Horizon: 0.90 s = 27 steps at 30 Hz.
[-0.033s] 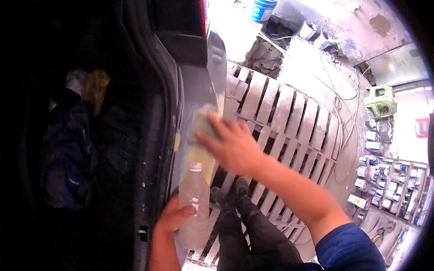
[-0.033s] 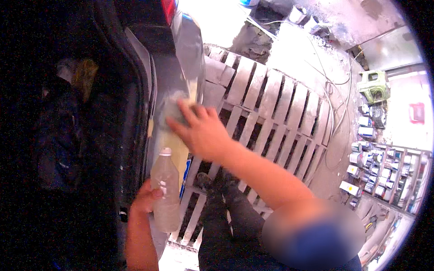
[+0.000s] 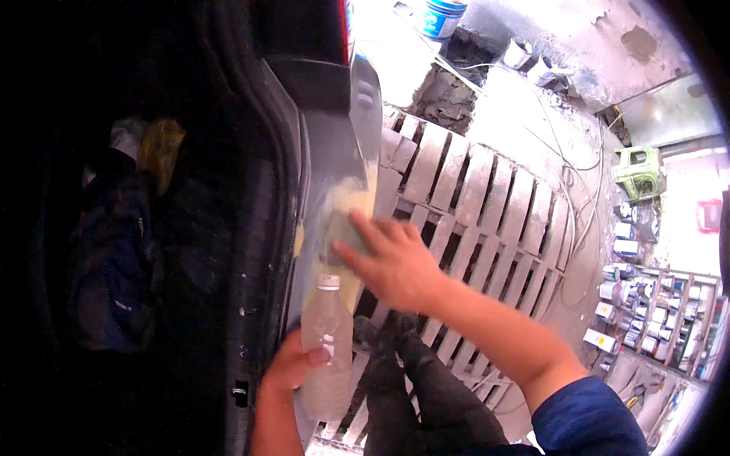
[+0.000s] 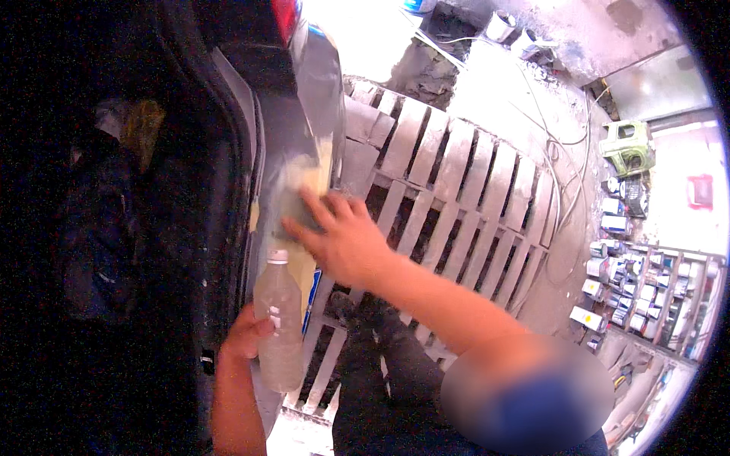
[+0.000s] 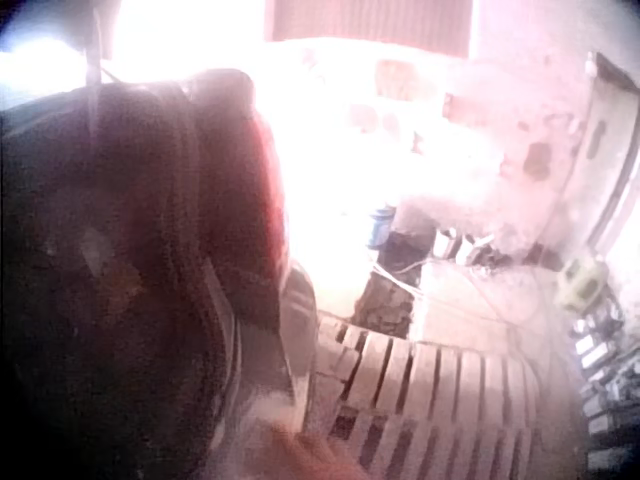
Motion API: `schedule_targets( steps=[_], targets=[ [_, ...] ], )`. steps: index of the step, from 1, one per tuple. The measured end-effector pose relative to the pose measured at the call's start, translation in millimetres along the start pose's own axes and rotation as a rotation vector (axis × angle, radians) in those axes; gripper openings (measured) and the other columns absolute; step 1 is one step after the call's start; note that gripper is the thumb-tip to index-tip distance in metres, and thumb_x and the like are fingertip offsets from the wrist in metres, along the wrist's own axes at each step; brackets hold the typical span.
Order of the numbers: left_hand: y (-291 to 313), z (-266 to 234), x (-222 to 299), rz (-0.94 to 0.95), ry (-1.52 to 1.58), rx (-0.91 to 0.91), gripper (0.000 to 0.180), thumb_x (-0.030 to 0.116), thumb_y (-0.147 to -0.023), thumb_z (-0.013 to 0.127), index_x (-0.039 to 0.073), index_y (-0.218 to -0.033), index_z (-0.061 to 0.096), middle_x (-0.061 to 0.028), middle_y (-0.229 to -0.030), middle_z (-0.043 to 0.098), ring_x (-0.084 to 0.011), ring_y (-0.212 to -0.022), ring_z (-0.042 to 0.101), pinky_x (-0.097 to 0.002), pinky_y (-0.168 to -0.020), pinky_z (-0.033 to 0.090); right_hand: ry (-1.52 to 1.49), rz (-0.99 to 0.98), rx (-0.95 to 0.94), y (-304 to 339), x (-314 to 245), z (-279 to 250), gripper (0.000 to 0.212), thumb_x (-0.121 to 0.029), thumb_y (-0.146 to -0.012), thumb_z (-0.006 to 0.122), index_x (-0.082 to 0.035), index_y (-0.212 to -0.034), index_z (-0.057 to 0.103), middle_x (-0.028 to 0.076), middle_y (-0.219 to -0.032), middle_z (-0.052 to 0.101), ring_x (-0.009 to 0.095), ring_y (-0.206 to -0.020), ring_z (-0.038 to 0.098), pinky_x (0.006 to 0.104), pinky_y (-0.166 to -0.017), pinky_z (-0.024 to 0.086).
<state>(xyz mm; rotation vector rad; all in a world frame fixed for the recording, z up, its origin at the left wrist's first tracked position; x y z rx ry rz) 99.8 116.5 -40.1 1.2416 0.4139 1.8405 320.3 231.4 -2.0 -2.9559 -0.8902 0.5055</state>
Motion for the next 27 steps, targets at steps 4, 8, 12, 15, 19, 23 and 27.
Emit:
schedule_targets(
  steps=[4, 8, 12, 15, 19, 23, 27],
  targets=[
    [-2.6, 7.8, 3.6, 0.003, -0.008, -0.033, 0.063, 0.033, -0.083, 0.078, 0.003, -0.133, 0.054, -0.0042, -0.116, 0.065, -0.0157, -0.104, 0.062, -0.0343, -0.090, 0.050, -0.022, 0.001, 0.075, -11.2, 10.9, -7.2, 0.054, -0.026, -0.085, 0.067, -0.025, -0.138, 0.057, 0.019, -0.151, 0.042, 0.035, -0.125, 0.050, 0.0473, -0.096, 0.042],
    [-1.2, -0.9, -2.3, -0.025, -0.017, 0.017, 0.065, 0.032, -0.083, 0.077, 0.003, -0.135, 0.052, -0.0040, -0.117, 0.064, -0.0155, -0.104, 0.062, -0.0339, -0.090, 0.050, 0.058, 0.049, 0.108, -43.4, 23.1, -10.2, 0.054, -0.026, -0.084, 0.066, -0.025, -0.138, 0.057, 0.019, -0.150, 0.042, 0.035, -0.125, 0.051, 0.0479, -0.097, 0.042],
    [0.0, -11.3, -13.5, -0.009, 0.028, 0.031, 0.066, 0.031, -0.084, 0.077, 0.003, -0.137, 0.050, -0.0041, -0.119, 0.063, -0.0156, -0.103, 0.061, -0.0337, -0.090, 0.050, 0.010, -0.003, 0.008, -1.5, -7.5, -3.2, 0.053, -0.026, -0.086, 0.064, -0.025, -0.138, 0.057, 0.020, -0.151, 0.042, 0.035, -0.124, 0.051, 0.0481, -0.099, 0.041],
    [-4.5, -0.5, -3.5, 0.020, 0.013, -0.020, 0.066, 0.032, -0.083, 0.078, 0.004, -0.137, 0.051, -0.0042, -0.119, 0.063, -0.0156, -0.103, 0.061, -0.0338, -0.090, 0.050, 0.043, 0.072, 0.046, -25.9, 14.6, -9.0, 0.055, -0.024, -0.085, 0.065, -0.025, -0.139, 0.056, 0.020, -0.152, 0.041, 0.035, -0.126, 0.050, 0.0487, -0.101, 0.040],
    [0.5, 1.9, -2.2, 0.011, 0.007, 0.037, 0.067, 0.036, -0.082, 0.079, 0.004, -0.135, 0.052, -0.0043, -0.117, 0.064, -0.0162, -0.104, 0.061, -0.0344, -0.090, 0.050, 0.102, 0.074, 0.092, -38.3, 18.0, -5.1, 0.055, -0.027, -0.085, 0.068, -0.026, -0.138, 0.057, 0.018, -0.151, 0.042, 0.035, -0.126, 0.049, 0.0472, -0.096, 0.042],
    [-0.1, 2.8, 1.3, 0.032, -0.006, 0.029, 0.071, 0.039, -0.080, 0.080, 0.004, -0.135, 0.052, -0.0048, -0.117, 0.064, -0.0166, -0.105, 0.061, -0.0350, -0.091, 0.049, -0.080, -0.017, 0.099, 3.2, -13.8, -2.5, 0.054, -0.027, -0.083, 0.067, -0.025, -0.136, 0.058, 0.017, -0.150, 0.044, 0.035, -0.121, 0.052, 0.0474, -0.094, 0.043],
    [-4.2, 0.1, -2.3, 0.014, -0.032, -0.015, 0.076, 0.044, -0.077, 0.082, 0.005, -0.136, 0.051, -0.0038, -0.119, 0.064, -0.0178, -0.103, 0.063, -0.0357, -0.090, 0.051, 0.061, 0.056, 0.130, -47.2, 22.3, -14.0, 0.051, -0.027, -0.087, 0.065, -0.025, -0.137, 0.056, 0.020, -0.150, 0.043, 0.038, -0.125, 0.050, 0.0505, -0.096, 0.043]
  ],
)
Point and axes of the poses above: each hand's wrist, its own y-axis away from the middle knuckle, its own z-axis out of the palm, x = y × z, the point moved 5 cm from there along -y, towards the middle knuckle
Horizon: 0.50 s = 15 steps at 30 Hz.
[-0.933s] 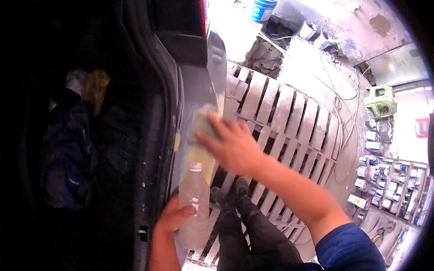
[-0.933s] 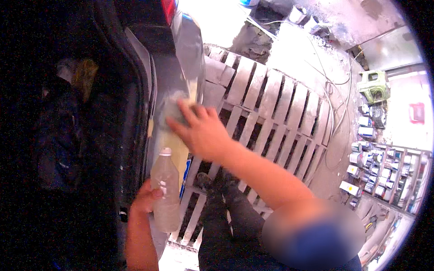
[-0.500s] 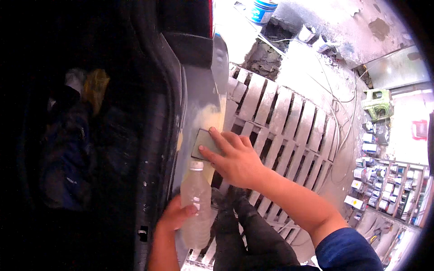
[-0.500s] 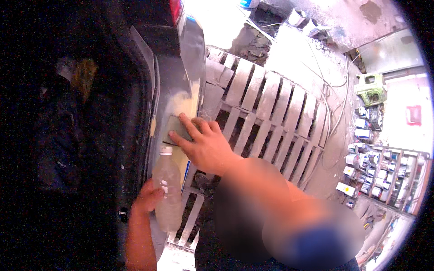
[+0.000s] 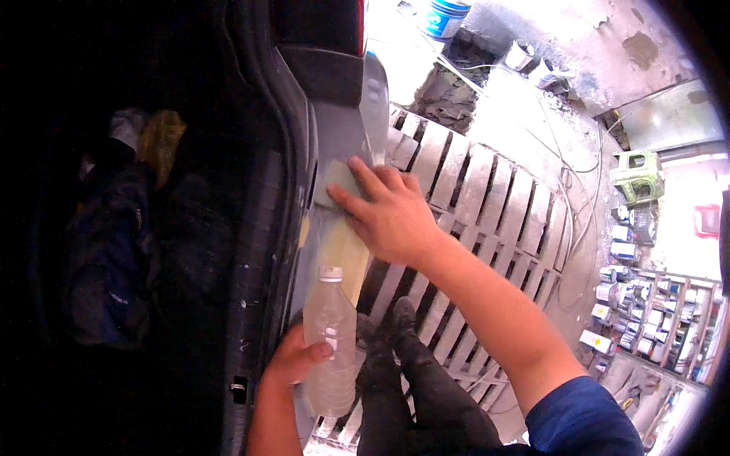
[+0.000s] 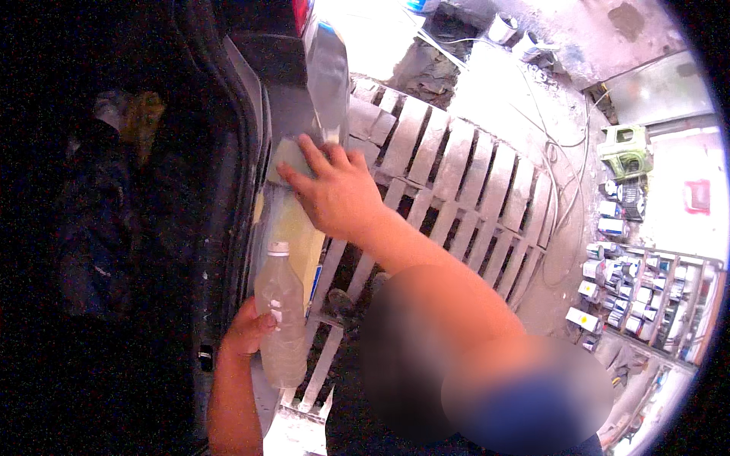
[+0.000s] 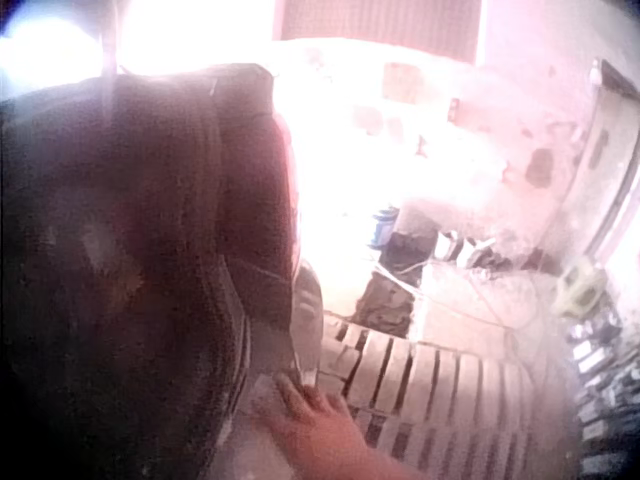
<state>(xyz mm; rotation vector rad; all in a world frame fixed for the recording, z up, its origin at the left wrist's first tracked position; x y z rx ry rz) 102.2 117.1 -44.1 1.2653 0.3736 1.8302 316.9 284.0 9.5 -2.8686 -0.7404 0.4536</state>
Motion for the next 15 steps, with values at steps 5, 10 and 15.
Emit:
schedule_targets(
  steps=[5, 10, 15],
  targets=[
    [3.3, -2.2, -2.0, 0.063, 0.017, 0.054, 0.078, 0.046, -0.076, 0.082, 0.005, -0.135, 0.052, -0.0038, -0.117, 0.065, -0.0178, -0.103, 0.064, -0.0364, -0.089, 0.052, -0.099, -0.109, -0.080, 48.4, -42.2, 4.5, 0.054, -0.025, -0.087, 0.064, -0.025, -0.140, 0.054, 0.021, -0.149, 0.044, 0.038, -0.125, 0.051, 0.0494, -0.099, 0.041],
    [5.8, -3.3, -3.9, 0.019, 0.085, -0.007, 0.073, 0.033, -0.080, 0.079, 0.003, -0.138, 0.049, -0.0047, -0.120, 0.063, -0.0171, -0.107, 0.061, -0.0347, -0.092, 0.049, -0.029, -0.026, -0.054, 8.7, -13.7, 1.5, 0.057, -0.027, -0.084, 0.066, -0.025, -0.140, 0.055, 0.019, -0.150, 0.044, 0.036, -0.125, 0.051, 0.0498, -0.096, 0.042],
    [27.1, -11.5, -16.3, -0.001, 0.040, 0.146, 0.068, 0.031, -0.080, 0.079, 0.003, -0.135, 0.052, -0.0055, -0.121, 0.064, -0.0175, -0.107, 0.062, -0.0349, -0.092, 0.049, -0.014, -0.054, -0.121, 34.3, -46.1, 6.3, 0.057, -0.027, -0.083, 0.066, -0.025, -0.139, 0.055, 0.019, -0.150, 0.044, 0.035, -0.124, 0.051, 0.0494, -0.094, 0.042]
  ],
)
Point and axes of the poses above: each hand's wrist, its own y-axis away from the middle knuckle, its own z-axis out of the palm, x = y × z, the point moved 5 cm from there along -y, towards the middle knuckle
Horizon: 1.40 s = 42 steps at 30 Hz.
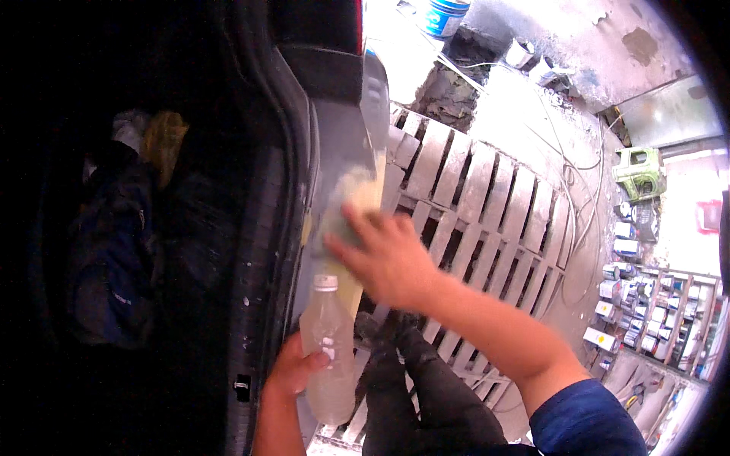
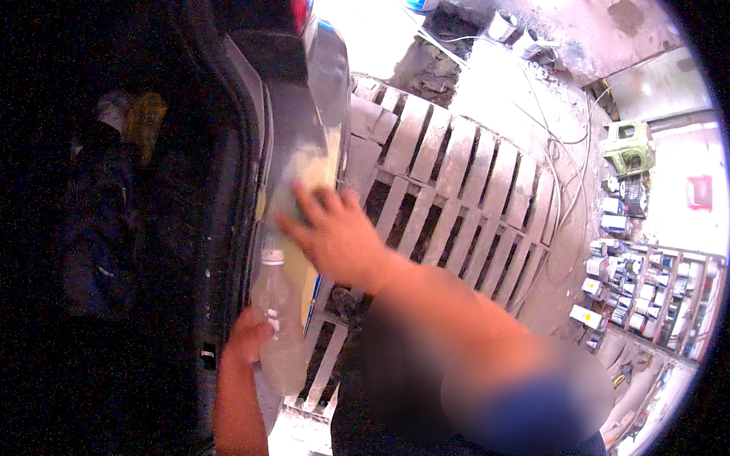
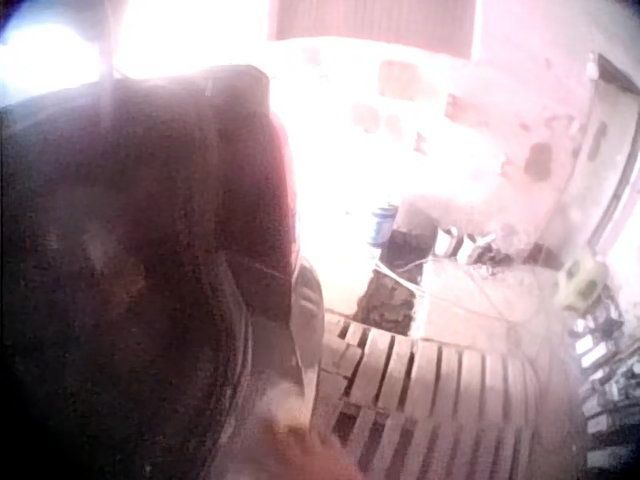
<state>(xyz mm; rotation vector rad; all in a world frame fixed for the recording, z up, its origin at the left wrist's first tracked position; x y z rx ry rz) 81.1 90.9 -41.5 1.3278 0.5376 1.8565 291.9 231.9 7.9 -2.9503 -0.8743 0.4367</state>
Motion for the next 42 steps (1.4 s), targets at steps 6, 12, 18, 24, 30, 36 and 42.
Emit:
schedule_targets(
  steps=[6, 12, 18, 24, 30, 36, 42],
  targets=[
    [24.9, 1.9, -4.2, -0.004, 0.047, -0.089, 0.068, 0.033, -0.080, 0.079, 0.002, -0.135, 0.053, -0.0055, -0.120, 0.064, -0.0177, -0.107, 0.062, -0.0352, -0.093, 0.049, 0.023, 0.073, 0.112, -22.7, 30.3, -6.9, 0.057, -0.027, -0.080, 0.068, -0.025, -0.136, 0.059, 0.018, -0.147, 0.046, 0.034, -0.122, 0.052, 0.0484, -0.094, 0.043],
    [33.7, -7.1, -19.5, -0.017, 0.031, -0.031, 0.069, 0.035, -0.081, 0.078, 0.001, -0.135, 0.052, -0.0063, -0.121, 0.064, -0.0181, -0.109, 0.061, -0.0354, -0.094, 0.048, -0.113, -0.068, 0.033, 31.3, -27.0, 5.9, 0.059, -0.026, -0.077, 0.070, -0.026, -0.136, 0.059, 0.018, -0.150, 0.043, 0.035, -0.121, 0.052, 0.0495, -0.097, 0.042],
    [33.4, -7.3, -22.4, -0.031, 0.014, -0.042, 0.072, 0.034, -0.081, 0.078, 0.001, -0.138, 0.049, -0.0072, -0.126, 0.062, -0.0179, -0.112, 0.060, -0.0357, -0.096, 0.047, -0.010, 0.130, 0.101, -20.2, 19.5, -7.3, 0.053, -0.023, -0.083, 0.064, -0.024, -0.136, 0.058, 0.020, -0.146, 0.045, 0.038, -0.118, 0.053, 0.0514, -0.096, 0.042],
    [33.6, -9.9, -28.8, -0.004, 0.037, -0.063, 0.072, 0.034, -0.080, 0.078, 0.001, -0.138, 0.050, -0.0065, -0.125, 0.062, -0.0175, -0.112, 0.059, -0.0350, -0.096, 0.047, -0.130, -0.031, 0.049, 42.5, -45.3, 10.2, 0.061, -0.024, -0.079, 0.066, -0.022, -0.139, 0.056, 0.021, -0.148, 0.042, 0.037, -0.121, 0.052, 0.0504, -0.096, 0.042],
    [37.0, -12.1, -28.1, -0.037, -0.017, 0.017, 0.073, 0.032, -0.078, 0.078, 0.001, -0.138, 0.050, -0.0059, -0.124, 0.063, -0.0172, -0.113, 0.059, -0.0343, -0.096, 0.047, 0.048, 0.202, 0.136, -22.6, 22.9, -8.7, 0.058, -0.026, -0.081, 0.067, -0.024, -0.138, 0.057, 0.021, -0.148, 0.043, 0.037, -0.122, 0.051, 0.0497, -0.096, 0.042],
    [33.2, -7.5, -27.2, 0.014, 0.054, -0.057, 0.074, 0.033, -0.078, 0.080, 0.001, -0.138, 0.050, -0.0056, -0.123, 0.063, -0.0179, -0.113, 0.059, -0.0349, -0.096, 0.047, -0.155, 0.035, 0.039, 51.5, -47.6, 11.0, 0.058, -0.026, -0.081, 0.068, -0.026, -0.137, 0.057, 0.021, -0.148, 0.044, 0.036, -0.120, 0.052, 0.0491, -0.094, 0.043],
    [30.3, -17.4, -35.9, -0.024, 0.048, -0.129, 0.076, 0.038, -0.078, 0.081, 0.002, -0.137, 0.050, -0.0055, -0.123, 0.063, -0.0178, -0.112, 0.060, -0.0354, -0.095, 0.048, 0.041, 0.222, 0.217, -16.0, 21.5, -6.4, 0.046, -0.026, -0.087, 0.062, -0.024, -0.133, 0.061, 0.019, -0.145, 0.046, 0.037, -0.113, 0.055, 0.0501, -0.089, 0.046]
  ],
)
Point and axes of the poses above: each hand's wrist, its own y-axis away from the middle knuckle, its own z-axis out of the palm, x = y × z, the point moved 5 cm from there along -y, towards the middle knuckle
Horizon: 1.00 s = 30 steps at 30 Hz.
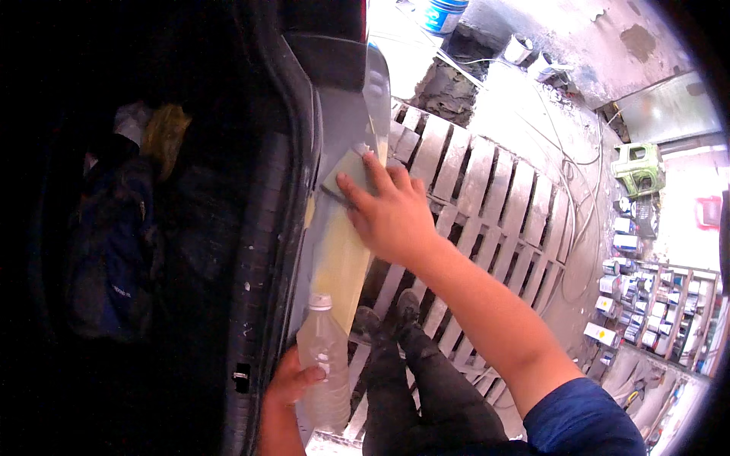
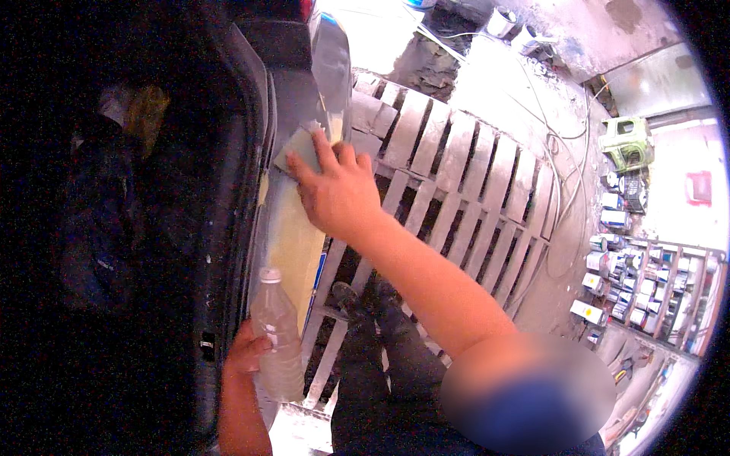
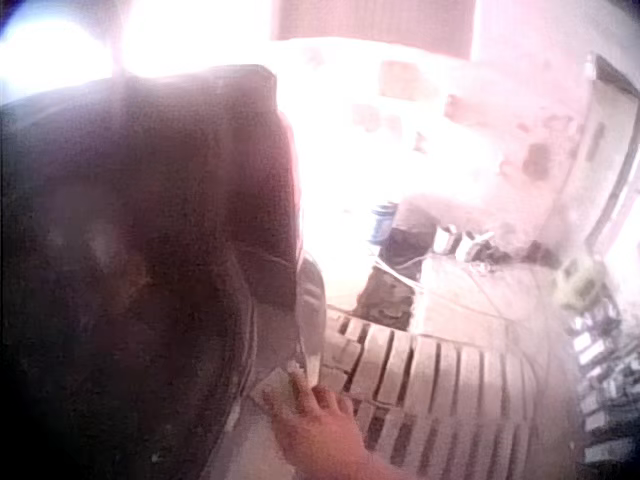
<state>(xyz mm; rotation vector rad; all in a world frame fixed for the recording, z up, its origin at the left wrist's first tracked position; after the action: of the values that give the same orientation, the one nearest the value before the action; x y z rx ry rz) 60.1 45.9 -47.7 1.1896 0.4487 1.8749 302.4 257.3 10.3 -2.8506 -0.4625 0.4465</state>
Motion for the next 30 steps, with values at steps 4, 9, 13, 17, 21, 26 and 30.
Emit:
schedule_targets(
  steps=[4, 9, 13, 17, 21, 26, 30],
  targets=[
    [1.1, 6.2, 5.2, 0.023, -0.012, 0.034, 0.077, 0.040, -0.079, 0.081, 0.002, -0.138, 0.049, -0.0050, -0.123, 0.062, -0.0176, -0.111, 0.060, -0.0353, -0.094, 0.049, -0.160, -0.160, -0.180, 69.5, -44.4, -5.2, 0.052, -0.026, -0.083, 0.064, -0.025, -0.135, 0.060, 0.019, -0.148, 0.043, 0.037, -0.119, 0.053, 0.0500, -0.095, 0.044],
    [0.4, 11.4, 14.0, 0.034, -0.058, 0.012, 0.075, 0.040, -0.081, 0.080, 0.002, -0.138, 0.049, -0.0045, -0.123, 0.062, -0.0175, -0.110, 0.060, -0.0353, -0.094, 0.048, -0.055, -0.078, -0.101, 8.2, 3.8, 0.2, 0.052, -0.026, -0.084, 0.064, -0.025, -0.136, 0.058, 0.018, -0.146, 0.046, 0.038, -0.118, 0.054, 0.0496, -0.090, 0.046],
    [0.3, 6.9, 7.0, 0.010, -0.043, 0.003, 0.073, 0.038, -0.082, 0.080, 0.002, -0.138, 0.049, -0.0048, -0.123, 0.063, -0.0170, -0.110, 0.060, -0.0348, -0.094, 0.049, -0.078, -0.129, -0.137, 3.2, 6.8, -0.1, 0.050, -0.024, -0.086, 0.063, -0.026, -0.135, 0.059, 0.018, -0.149, 0.043, 0.037, -0.119, 0.053, 0.0493, -0.095, 0.044],
    [-2.3, 5.4, 3.4, 0.006, -0.024, -0.005, 0.070, 0.035, -0.082, 0.080, 0.002, -0.137, 0.051, -0.0049, -0.122, 0.064, -0.0164, -0.109, 0.061, -0.0338, -0.092, 0.049, -0.117, -0.232, -0.198, 48.2, -17.8, -3.9, 0.050, -0.025, -0.085, 0.064, -0.026, -0.135, 0.059, 0.018, -0.152, 0.042, 0.036, -0.121, 0.053, 0.0489, -0.098, 0.043],
    [-5.2, 9.3, 9.0, 0.012, -0.021, -0.042, 0.065, 0.031, -0.084, 0.079, 0.002, -0.135, 0.052, -0.0040, -0.120, 0.064, -0.0159, -0.108, 0.061, -0.0333, -0.091, 0.050, -0.042, -0.141, -0.148, -18.6, 17.5, -3.2, 0.050, -0.026, -0.089, 0.061, -0.024, -0.139, 0.055, 0.020, -0.149, 0.043, 0.037, -0.124, 0.051, 0.0493, -0.098, 0.042],
    [2.7, 6.9, 11.1, 0.024, -0.082, 0.032, 0.060, 0.029, -0.085, 0.078, 0.003, -0.133, 0.053, -0.0036, -0.119, 0.065, -0.0153, -0.107, 0.061, -0.0337, -0.092, 0.050, -0.036, -0.263, -0.300, 38.3, -25.5, -3.0, 0.054, -0.028, -0.088, 0.063, -0.023, -0.141, 0.053, 0.021, -0.151, 0.041, 0.038, -0.125, 0.051, 0.0487, -0.100, 0.041],
    [-3.3, 13.9, 13.7, 0.015, -0.074, -0.017, 0.060, 0.028, -0.085, 0.078, 0.003, -0.134, 0.053, -0.0037, -0.119, 0.065, -0.0153, -0.108, 0.060, -0.0340, -0.093, 0.049, -0.051, -0.184, -0.244, 21.0, -7.9, -5.3, 0.050, -0.028, -0.090, 0.061, -0.024, -0.139, 0.056, 0.020, -0.151, 0.042, 0.036, -0.125, 0.051, 0.0494, -0.099, 0.041]
  ],
)
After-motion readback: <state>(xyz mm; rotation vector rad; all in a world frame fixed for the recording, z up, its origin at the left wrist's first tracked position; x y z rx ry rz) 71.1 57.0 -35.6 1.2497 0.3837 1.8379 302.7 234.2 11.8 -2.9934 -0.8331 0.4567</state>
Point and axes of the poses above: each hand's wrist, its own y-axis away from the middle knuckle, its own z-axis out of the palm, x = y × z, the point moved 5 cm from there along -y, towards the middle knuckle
